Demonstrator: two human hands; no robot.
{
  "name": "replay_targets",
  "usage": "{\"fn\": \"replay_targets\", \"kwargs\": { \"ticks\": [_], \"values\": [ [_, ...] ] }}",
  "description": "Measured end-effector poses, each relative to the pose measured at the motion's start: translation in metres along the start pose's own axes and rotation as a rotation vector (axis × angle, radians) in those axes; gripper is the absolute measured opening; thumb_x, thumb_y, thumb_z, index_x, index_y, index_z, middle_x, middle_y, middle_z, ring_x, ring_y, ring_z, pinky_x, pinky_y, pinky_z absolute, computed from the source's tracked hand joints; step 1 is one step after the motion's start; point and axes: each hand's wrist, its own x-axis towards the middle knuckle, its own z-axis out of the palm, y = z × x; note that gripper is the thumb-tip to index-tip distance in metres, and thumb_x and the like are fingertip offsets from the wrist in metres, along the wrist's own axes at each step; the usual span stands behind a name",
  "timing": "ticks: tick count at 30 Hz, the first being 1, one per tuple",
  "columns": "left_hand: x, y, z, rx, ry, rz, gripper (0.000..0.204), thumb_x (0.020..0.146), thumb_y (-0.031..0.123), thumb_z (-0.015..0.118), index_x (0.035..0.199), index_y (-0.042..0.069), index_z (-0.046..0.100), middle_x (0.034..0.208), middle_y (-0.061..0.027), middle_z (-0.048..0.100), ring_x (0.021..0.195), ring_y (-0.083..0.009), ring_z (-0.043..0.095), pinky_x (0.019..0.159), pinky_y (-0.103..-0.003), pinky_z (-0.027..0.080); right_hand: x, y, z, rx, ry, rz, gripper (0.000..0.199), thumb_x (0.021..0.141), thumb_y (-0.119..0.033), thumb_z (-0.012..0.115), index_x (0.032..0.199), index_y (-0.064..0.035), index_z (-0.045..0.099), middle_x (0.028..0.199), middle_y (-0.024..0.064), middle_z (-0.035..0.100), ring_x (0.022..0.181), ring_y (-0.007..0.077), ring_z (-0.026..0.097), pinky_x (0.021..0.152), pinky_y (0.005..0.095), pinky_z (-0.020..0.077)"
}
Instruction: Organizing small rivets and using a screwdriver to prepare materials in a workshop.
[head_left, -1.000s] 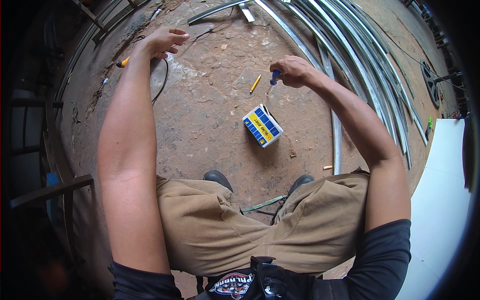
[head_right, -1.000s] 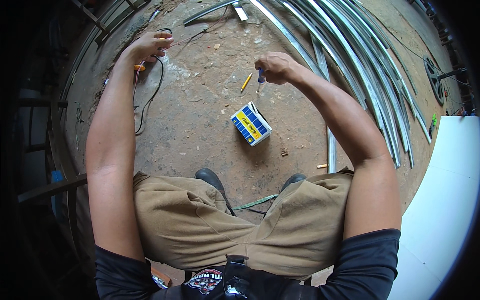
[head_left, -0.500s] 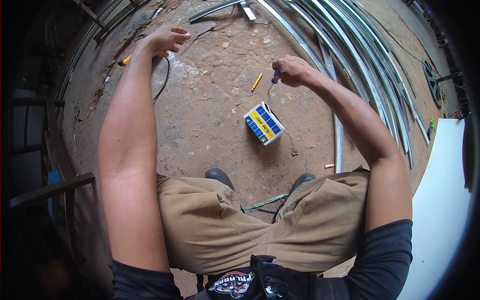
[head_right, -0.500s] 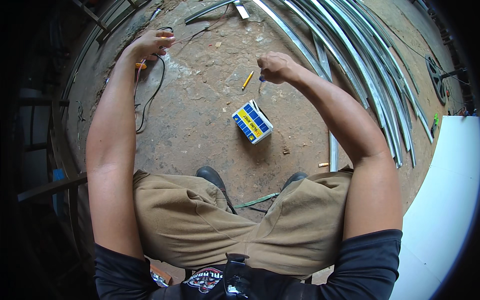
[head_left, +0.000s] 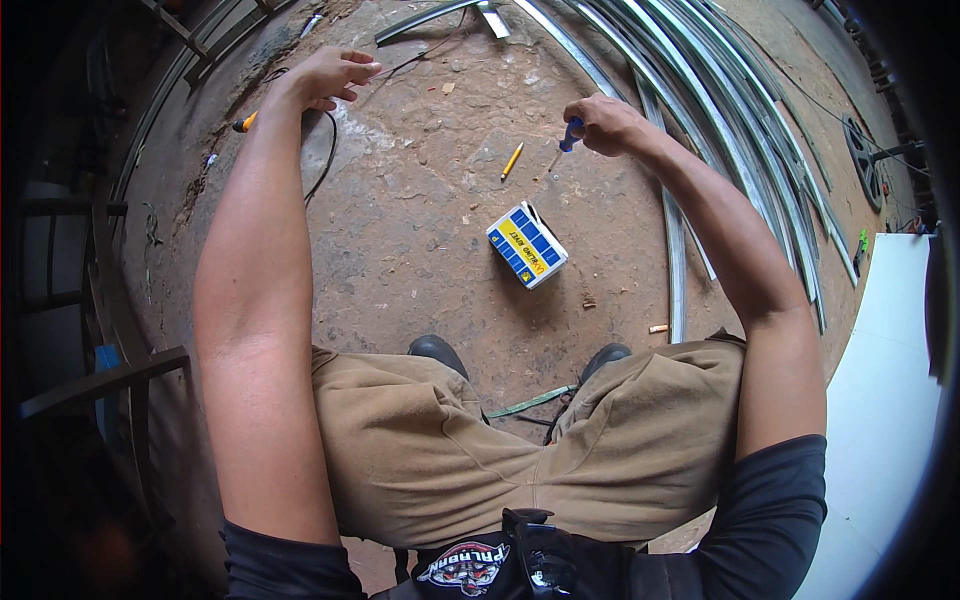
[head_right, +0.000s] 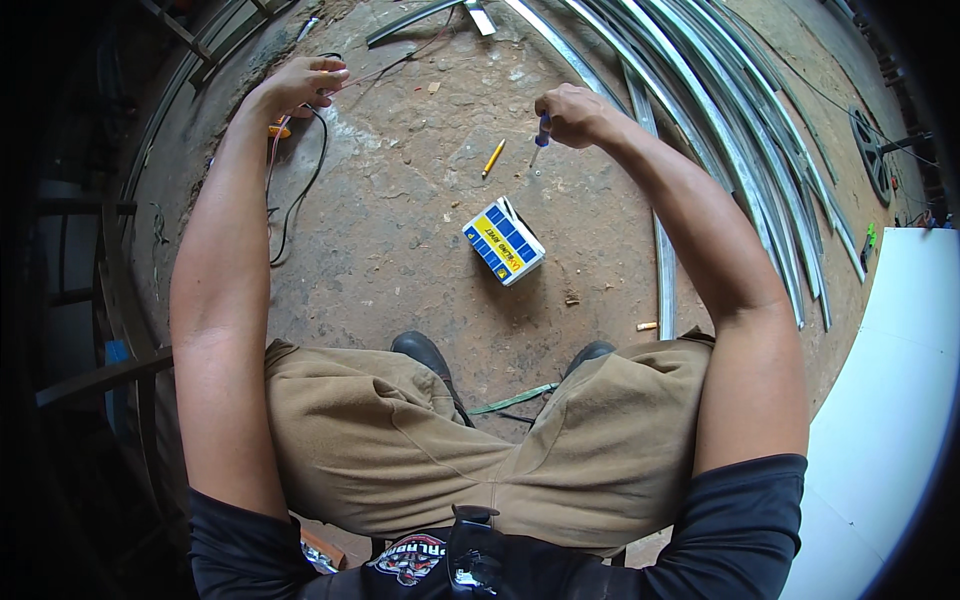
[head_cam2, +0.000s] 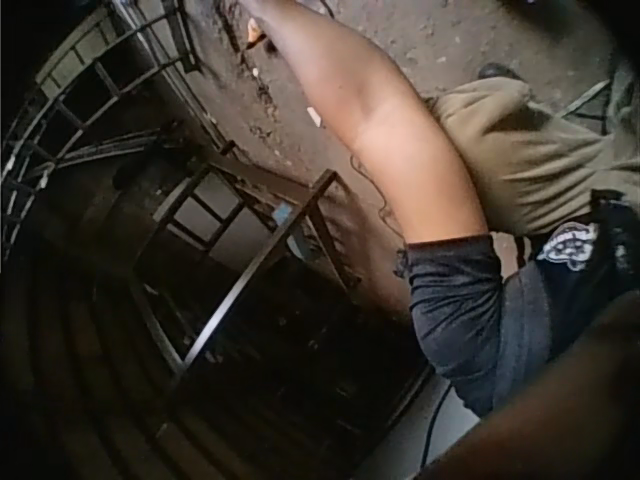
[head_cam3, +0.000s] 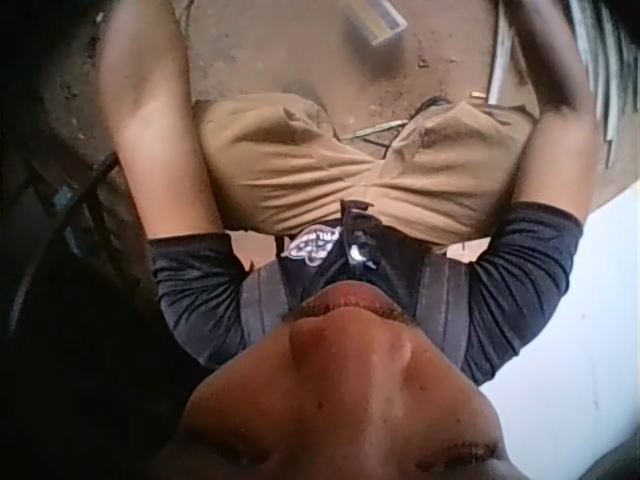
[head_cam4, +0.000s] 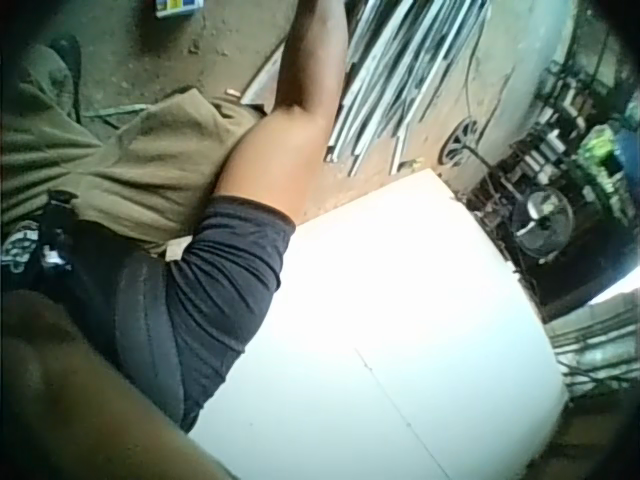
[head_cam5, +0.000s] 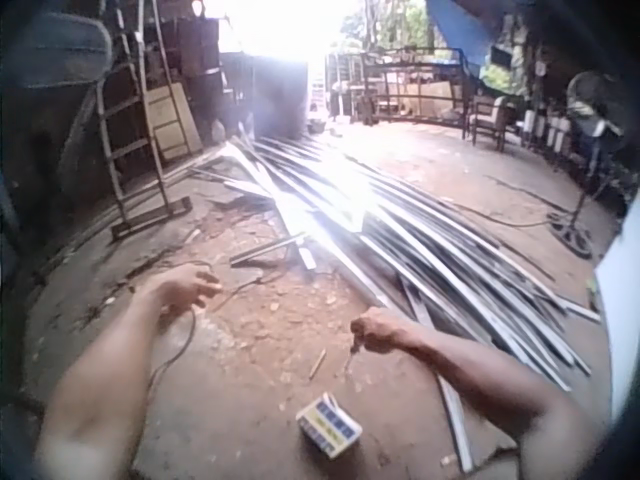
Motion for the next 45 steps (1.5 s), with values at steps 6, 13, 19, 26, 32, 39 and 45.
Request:
{"fn": "replay_targets", "kwargs": {
  "ticks": [6,13,19,26,32,39,45],
  "values": [
    [-0.003,0.0,0.0,0.022,0.03,0.013,0.065,0.086,0.05,0.07,0.14,0.017,0.052,0.127,-0.005,0.063,0.091,-0.0148,0.061,0.08,-0.038,0.045,0.004,-0.007,0.001,-0.021,0.022,-0.055,0.015,0.081,-0.013,0.062,0.089,-0.0031,0.069,0.087,0.0193,0.069,0.088,0.0349,0.067,0.075,0.0445,0.0522],
    [-0.001,-0.004,-0.001,0.004,0.017,0.004,0.065,0.087,0.05,0.07,0.139,0.017,0.052,0.127,-0.005,0.062,0.091,-0.0147,0.061,0.078,-0.036,0.045,0.009,-0.004,0.002,-0.06,-0.011,-0.031,0.015,0.078,-0.015,0.063,0.084,-0.0027,0.068,0.087,0.0205,0.069,0.087,0.0367,0.067,0.074,0.0451,0.0525],
    [0.002,0.002,0.002,0.021,0.006,0.008,0.065,0.087,0.05,0.07,0.14,0.017,0.052,0.127,-0.0048,0.063,0.091,-0.0146,0.061,0.08,-0.038,0.045,0.008,0.006,0.014,-0.07,0.046,-0.068,0.016,0.079,-0.015,0.062,0.085,-0.0024,0.069,0.087,0.0217,0.069,0.087,0.0375,0.068,0.073,0.0453,0.053],
    [-0.002,-0.002,0.001,0.029,0.028,0.008,0.062,0.088,0.049,0.069,0.139,0.018,0.054,0.126,-0.0044,0.063,0.091,-0.0149,0.061,0.083,-0.041,0.044,0.004,0.002,0.01,-0.054,0.011,-0.005,0.016,0.081,-0.015,0.062,0.087,-0.0023,0.07,0.087,0.0216,0.069,0.087,0.0373,0.068,0.073,0.0451,0.053],
    [-0.001,-0.001,0.0,0.034,0.041,0.024,0.061,0.089,0.05,0.067,0.14,0.02,0.052,0.121,-0.0032,0.063,0.091,-0.0154,0.061,0.084,-0.041,0.045,0.003,0.002,0.006,-0.051,0.021,0.008,0.015,0.083,-0.014,0.062,0.09,-0.0038,0.071,0.088,0.0202,0.069,0.088,0.0352,0.067,0.074,0.0439,0.0526],
    [-0.004,-0.001,0.0,0.042,0.05,0.03,0.061,0.087,0.051,0.069,0.138,0.02,0.054,0.124,-0.0039,0.064,0.09,-0.0141,0.061,0.082,-0.038,0.045,0.005,-0.001,-0.002,-0.042,0.057,-0.006,0.015,0.083,-0.014,0.062,0.091,-0.0049,0.071,0.089,0.0193,0.07,0.09,0.0338,0.067,0.076,0.0438,0.0526],
    [-0.006,-0.001,0.0,0.033,0.047,0.02,0.06,0.088,0.049,0.069,0.138,0.019,0.054,0.124,-0.0033,0.063,0.089,-0.0133,0.06,0.08,-0.037,0.044,0.004,-0.004,0.016,-0.105,0.042,-0.066,0.016,0.083,-0.016,0.062,0.089,-0.003,0.069,0.088,0.0204,0.069,0.089,0.0365,0.067,0.076,0.0443,0.0535]
  ]
}}
